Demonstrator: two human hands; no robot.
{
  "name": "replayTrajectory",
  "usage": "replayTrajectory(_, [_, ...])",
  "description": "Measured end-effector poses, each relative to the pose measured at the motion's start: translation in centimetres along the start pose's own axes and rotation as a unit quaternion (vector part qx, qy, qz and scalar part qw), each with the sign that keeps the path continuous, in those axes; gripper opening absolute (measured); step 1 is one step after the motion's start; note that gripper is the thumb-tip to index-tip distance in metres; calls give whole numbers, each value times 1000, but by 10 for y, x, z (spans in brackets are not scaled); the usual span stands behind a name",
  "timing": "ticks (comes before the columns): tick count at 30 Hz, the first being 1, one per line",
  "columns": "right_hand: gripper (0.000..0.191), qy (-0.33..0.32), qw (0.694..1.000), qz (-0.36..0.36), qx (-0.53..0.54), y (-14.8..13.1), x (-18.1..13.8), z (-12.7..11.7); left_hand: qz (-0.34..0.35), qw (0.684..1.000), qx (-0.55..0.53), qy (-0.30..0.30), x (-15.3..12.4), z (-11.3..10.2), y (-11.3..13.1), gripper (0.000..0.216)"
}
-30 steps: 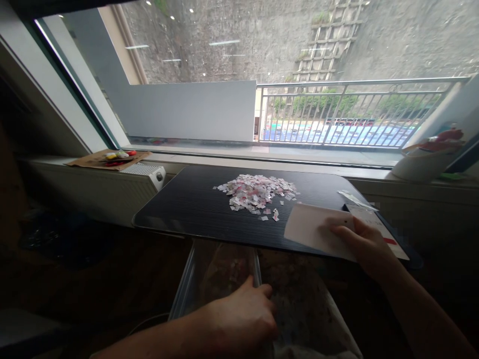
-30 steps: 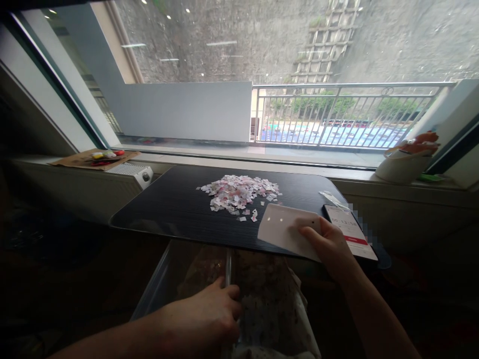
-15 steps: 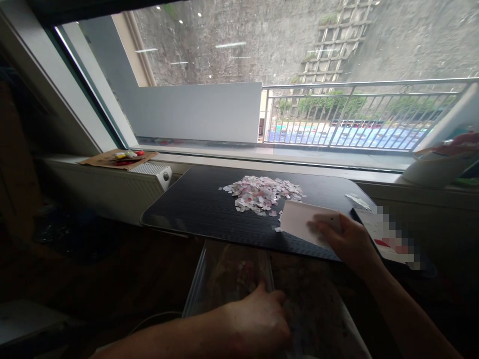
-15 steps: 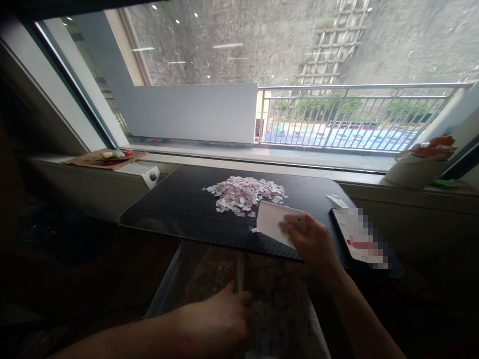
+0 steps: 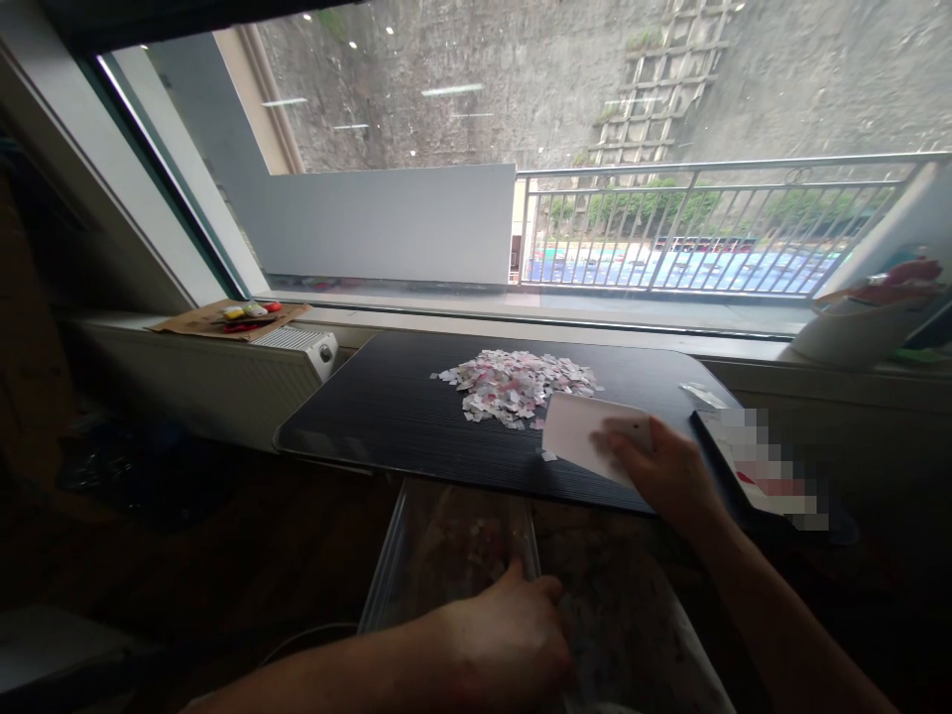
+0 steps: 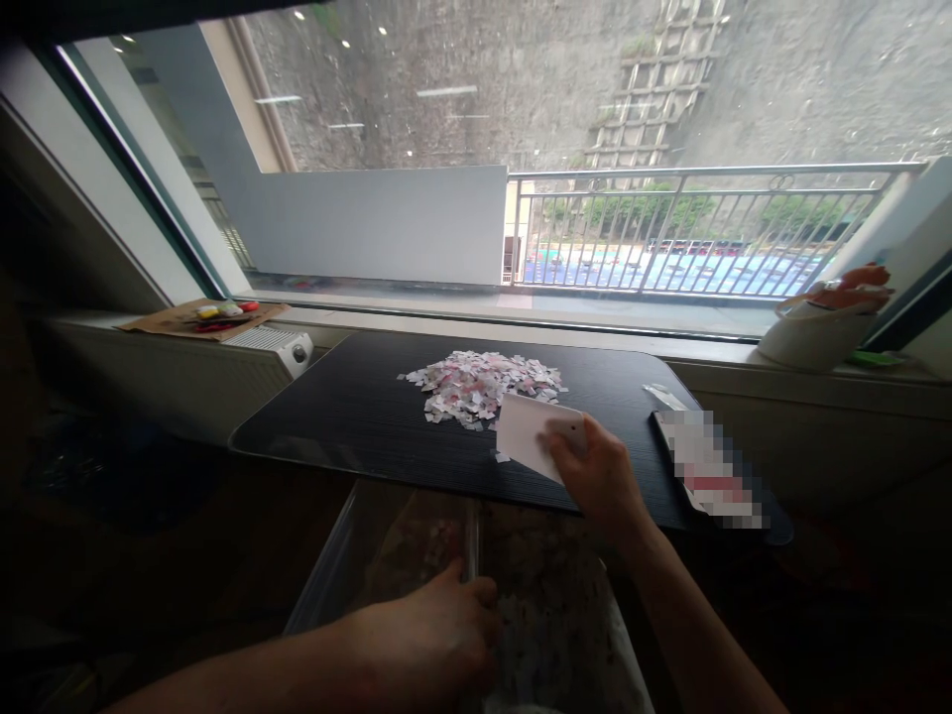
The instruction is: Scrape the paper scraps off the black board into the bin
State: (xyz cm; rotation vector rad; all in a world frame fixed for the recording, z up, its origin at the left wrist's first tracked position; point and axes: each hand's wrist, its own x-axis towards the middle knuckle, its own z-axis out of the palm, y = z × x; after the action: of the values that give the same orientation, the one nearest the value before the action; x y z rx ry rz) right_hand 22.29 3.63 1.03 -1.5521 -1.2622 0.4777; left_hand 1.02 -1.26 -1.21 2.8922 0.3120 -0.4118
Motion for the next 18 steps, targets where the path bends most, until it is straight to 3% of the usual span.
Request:
replayTrajectory(3, [32,-31,999,-7,26,4,2,10,2,999,3,32,1,6,-1,15])
replayTrajectory(5, [31,-19,999,-12,24,6,3,9,-3,999,4,40,1,8,-1,15])
replayTrajectory(10, [27,-6,1000,-13,-23,2,0,2,2,1000,-1,28,1,5,-1,14])
replayTrajectory(14, [28,-44,999,-3,22,1,-4,5,2,1000,8,24,-1,0,0,12])
replayTrajectory(18, [37,-42,998,20,53,5,-7,8,1,1000,11,-14,0,-7,1,7])
